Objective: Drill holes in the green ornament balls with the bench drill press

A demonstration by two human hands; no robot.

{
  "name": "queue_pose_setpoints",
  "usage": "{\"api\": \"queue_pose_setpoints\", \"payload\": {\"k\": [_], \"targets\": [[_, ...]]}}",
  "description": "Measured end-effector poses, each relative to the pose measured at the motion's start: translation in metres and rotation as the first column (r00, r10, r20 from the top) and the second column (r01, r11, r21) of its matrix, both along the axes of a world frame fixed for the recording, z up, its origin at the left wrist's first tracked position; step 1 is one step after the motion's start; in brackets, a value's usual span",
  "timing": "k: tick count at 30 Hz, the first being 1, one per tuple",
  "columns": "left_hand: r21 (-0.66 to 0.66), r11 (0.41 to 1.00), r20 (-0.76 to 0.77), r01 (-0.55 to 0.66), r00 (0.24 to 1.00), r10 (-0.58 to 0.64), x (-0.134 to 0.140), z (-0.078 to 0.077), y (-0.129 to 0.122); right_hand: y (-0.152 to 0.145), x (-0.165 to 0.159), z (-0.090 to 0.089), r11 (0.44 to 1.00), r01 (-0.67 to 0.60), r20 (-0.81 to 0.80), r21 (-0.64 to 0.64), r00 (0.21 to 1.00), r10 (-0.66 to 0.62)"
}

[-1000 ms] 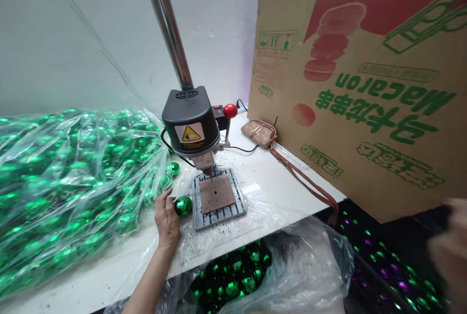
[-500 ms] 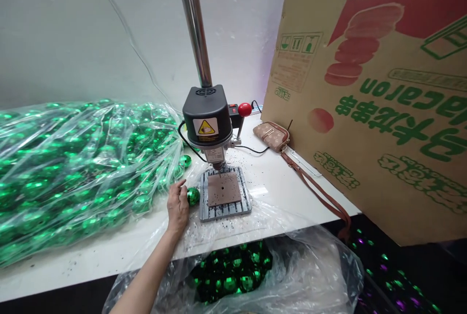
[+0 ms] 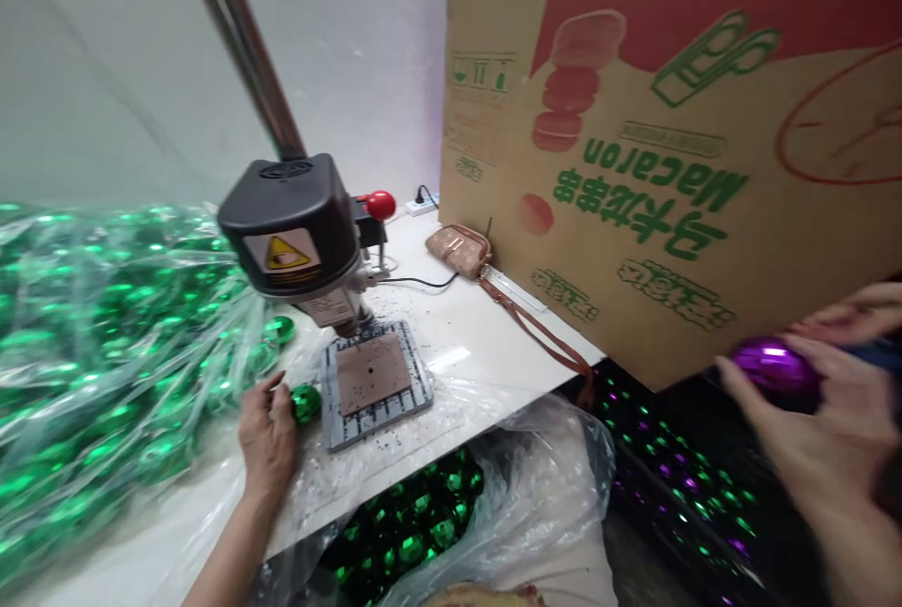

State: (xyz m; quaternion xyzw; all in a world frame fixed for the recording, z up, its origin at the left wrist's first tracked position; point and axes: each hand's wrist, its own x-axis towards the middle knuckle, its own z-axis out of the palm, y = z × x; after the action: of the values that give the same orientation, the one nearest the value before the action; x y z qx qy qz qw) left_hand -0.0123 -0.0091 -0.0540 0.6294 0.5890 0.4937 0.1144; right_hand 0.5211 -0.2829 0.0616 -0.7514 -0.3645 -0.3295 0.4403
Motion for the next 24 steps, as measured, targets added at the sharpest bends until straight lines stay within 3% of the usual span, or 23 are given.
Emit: {"api": "queue_pose_setpoints", "payload": {"k": [3, 5, 13, 15, 18, 20, 24], "targets": [[-0.006, 1.000, -0.005, 0.010, 1.000, -0.010, 0.000, 0.000, 0.003, 0.007, -0.039, -0.016, 0.990, -0.130, 0.160, -0.062, 0.977, 0.138], [-0.016, 1.000, -0.013, 0.011, 1.000, -0.011, 0.001, 0.001, 0.003, 0.023, -0.067, -0.022, 0.970, -0.237, 0.172, -0.056, 0.955, 0.243], [0.002, 1.000, -0.019, -0.007, 1.000, 0.008, 0.005, 0.004, -0.002, 0.071, -0.125, -0.036, 0.830, -0.554, -0.122, 0.059, 0.822, 0.557], [-0.004, 1.000, -0.014, -0.006, 1.000, 0.006, 0.005, 0.004, -0.003, 0.080, -0.141, -0.041, 0.804, -0.580, -0.270, 0.130, 0.760, 0.591], [-0.008, 1.000, 0.001, -0.003, 1.000, 0.003, 0.006, 0.005, -0.005, 0.095, -0.171, -0.041, 0.753, -0.594, -0.457, 0.281, 0.607, 0.650], [-0.006, 1.000, 0.013, -0.005, 1.000, 0.005, 0.006, 0.004, -0.005, 0.103, -0.189, -0.036, 0.706, -0.617, -0.467, 0.347, 0.540, 0.701], [-0.018, 1.000, 0.012, -0.007, 1.000, 0.007, 0.006, 0.003, -0.005, 0.110, -0.209, -0.024, 0.669, -0.677, -0.460, 0.308, 0.510, 0.727]]}}
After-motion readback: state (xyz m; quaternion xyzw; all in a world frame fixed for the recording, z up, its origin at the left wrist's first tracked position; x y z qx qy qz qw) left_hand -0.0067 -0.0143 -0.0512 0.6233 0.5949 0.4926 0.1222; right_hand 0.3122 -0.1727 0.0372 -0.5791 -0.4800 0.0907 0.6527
